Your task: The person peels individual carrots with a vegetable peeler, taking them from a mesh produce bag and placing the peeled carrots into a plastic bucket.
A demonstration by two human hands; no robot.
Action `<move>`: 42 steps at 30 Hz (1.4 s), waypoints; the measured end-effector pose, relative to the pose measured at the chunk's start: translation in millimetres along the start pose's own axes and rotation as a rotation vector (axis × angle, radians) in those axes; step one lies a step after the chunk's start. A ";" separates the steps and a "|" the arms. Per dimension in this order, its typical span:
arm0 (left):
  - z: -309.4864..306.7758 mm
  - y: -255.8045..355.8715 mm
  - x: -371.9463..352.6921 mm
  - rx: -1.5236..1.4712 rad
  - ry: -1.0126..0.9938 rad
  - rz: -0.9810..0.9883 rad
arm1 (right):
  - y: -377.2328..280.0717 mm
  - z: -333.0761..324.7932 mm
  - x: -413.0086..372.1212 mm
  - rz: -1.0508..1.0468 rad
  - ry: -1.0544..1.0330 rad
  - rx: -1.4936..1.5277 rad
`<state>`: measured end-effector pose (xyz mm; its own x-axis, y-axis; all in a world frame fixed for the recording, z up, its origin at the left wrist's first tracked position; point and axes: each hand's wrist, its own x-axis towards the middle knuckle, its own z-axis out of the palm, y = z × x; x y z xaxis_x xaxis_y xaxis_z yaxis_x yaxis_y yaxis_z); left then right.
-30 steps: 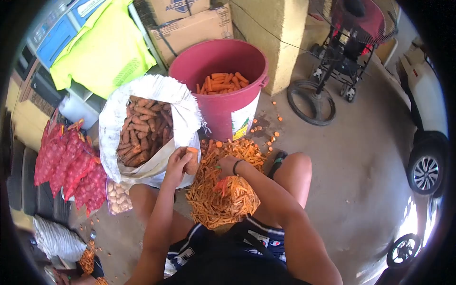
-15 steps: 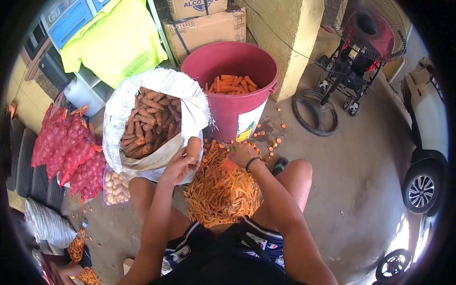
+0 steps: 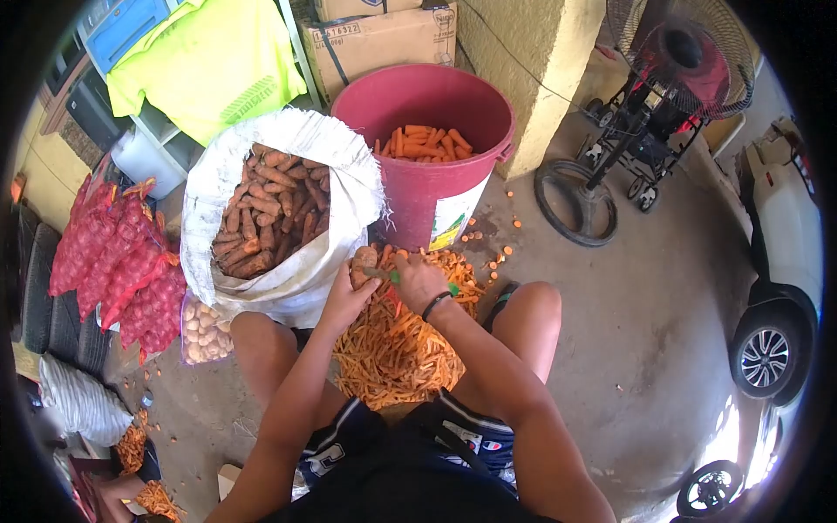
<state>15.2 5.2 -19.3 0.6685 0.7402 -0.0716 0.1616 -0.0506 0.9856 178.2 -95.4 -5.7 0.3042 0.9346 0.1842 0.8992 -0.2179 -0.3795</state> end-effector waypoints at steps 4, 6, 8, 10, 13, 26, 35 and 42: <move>3.9 0.7 -1.4 -0.020 -0.061 -0.134 | -4.5 11.7 2.1 -0.014 -0.022 -0.040; 9.0 -1.8 -2.0 -0.028 -0.048 -0.112 | -5.8 15.3 3.3 0.003 -0.054 -0.064; 15.0 -4.9 -2.8 -0.078 -0.003 -0.032 | -4.3 19.0 5.1 0.004 -0.094 -0.095; 15.1 -11.6 -1.4 -0.094 0.005 -0.023 | -7.0 18.4 4.8 -0.001 -0.110 -0.128; 11.6 -11.9 -1.6 -0.082 -0.058 -0.055 | -9.7 17.4 7.0 0.036 -0.176 -0.170; -25.2 21.3 -7.0 0.132 -0.078 -0.015 | 52.9 10.7 11.5 0.281 -0.893 -0.218; -38.7 6.3 10.4 -0.628 0.019 -0.081 | 45.9 -61.2 8.4 0.088 -0.162 0.554; -14.2 6.5 19.5 -0.746 -0.093 -0.470 | 49.1 -60.0 7.3 0.099 0.016 0.551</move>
<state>19.0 28.8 -12.0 0.7134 0.5154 -0.4748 -0.0596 0.7198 0.6916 243.4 -116.2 31.3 0.3870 0.9120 0.1358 0.5703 -0.1210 -0.8125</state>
